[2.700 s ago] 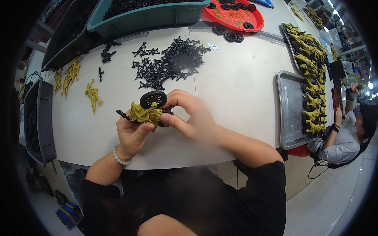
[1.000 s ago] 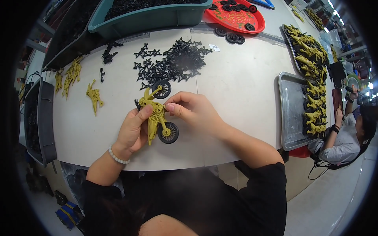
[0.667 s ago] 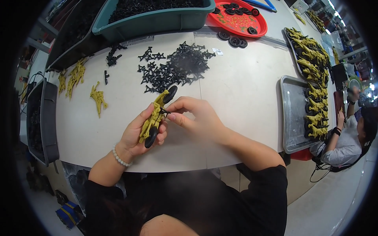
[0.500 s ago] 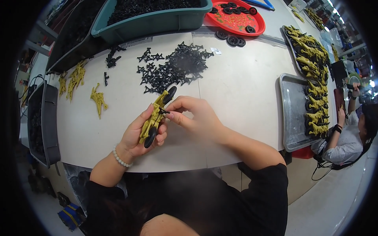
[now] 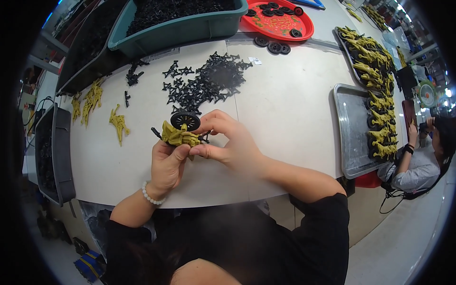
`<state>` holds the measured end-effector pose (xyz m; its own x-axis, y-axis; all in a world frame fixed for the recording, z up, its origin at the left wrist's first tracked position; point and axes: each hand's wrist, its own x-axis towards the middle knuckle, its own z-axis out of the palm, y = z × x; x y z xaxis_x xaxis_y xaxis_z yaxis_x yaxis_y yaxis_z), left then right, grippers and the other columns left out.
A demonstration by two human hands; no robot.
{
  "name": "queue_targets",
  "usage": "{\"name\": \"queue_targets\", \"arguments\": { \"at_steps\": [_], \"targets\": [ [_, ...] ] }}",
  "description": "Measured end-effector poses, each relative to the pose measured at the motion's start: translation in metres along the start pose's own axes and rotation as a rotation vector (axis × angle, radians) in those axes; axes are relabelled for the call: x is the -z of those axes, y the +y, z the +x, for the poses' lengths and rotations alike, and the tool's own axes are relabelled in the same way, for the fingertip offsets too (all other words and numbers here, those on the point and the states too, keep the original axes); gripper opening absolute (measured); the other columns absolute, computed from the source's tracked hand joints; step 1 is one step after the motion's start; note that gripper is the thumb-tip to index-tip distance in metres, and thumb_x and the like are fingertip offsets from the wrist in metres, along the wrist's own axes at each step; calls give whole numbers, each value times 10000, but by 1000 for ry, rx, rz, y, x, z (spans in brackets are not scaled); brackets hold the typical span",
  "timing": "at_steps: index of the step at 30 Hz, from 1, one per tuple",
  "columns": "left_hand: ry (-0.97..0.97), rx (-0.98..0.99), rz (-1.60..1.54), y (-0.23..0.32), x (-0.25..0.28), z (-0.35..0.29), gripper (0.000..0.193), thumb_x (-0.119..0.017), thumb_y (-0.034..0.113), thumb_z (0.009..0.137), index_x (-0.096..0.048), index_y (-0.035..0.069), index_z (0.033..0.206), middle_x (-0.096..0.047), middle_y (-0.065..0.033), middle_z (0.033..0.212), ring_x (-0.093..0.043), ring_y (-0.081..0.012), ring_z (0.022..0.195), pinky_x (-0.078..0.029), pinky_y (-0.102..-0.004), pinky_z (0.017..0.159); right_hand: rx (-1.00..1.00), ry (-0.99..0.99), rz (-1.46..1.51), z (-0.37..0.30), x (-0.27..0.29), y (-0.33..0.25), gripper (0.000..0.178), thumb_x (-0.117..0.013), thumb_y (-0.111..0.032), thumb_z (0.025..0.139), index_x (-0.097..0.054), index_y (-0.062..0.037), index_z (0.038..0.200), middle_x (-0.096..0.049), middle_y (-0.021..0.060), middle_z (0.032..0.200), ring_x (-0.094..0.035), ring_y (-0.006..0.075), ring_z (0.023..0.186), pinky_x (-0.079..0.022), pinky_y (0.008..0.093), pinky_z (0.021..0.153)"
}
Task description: The person assembles a toy motorcycle by hand, connecting toy wheels to a toy motorcycle frame.
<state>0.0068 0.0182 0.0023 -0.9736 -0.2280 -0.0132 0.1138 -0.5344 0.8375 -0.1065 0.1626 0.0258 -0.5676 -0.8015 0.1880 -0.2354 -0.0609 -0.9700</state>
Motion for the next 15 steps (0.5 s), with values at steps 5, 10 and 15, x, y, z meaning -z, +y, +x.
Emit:
{"name": "queue_targets", "arguments": {
  "at_steps": [5, 10, 15],
  "targets": [
    [9, -137, 108, 8, -3, 4, 397, -645, -51, 771, -495, -21, 1138, -558, -56, 1047, -537, -136, 983, -412, -262, 893, 189, 37, -120, 4, 6, -5, 280, -736, -97, 704, -592, -34, 935, -591, 71, 896, -577, 200, 830, -464, 303, 730],
    [-64, -177, 305, 17, 2, 7, 367, -707, -90, 677, -555, -15, 1002, -557, -60, 966, -547, -137, 895, -440, -259, 816, 158, -38, -161, 1, 9, -15, 273, -738, -109, 702, -588, -34, 918, -604, 85, 847, -584, 206, 799, -464, 302, 730],
    [-18, -168, 354, 16, 2, 6, 267, -722, -72, 678, -590, -24, 904, -587, -59, 890, -555, -126, 854, -454, -248, 762, 62, -7, 1, 0, 3, -7, 252, -719, -145, 734, -575, -22, 902, -593, 98, 823, -580, 226, 772, -456, 306, 705]
  ]
}}
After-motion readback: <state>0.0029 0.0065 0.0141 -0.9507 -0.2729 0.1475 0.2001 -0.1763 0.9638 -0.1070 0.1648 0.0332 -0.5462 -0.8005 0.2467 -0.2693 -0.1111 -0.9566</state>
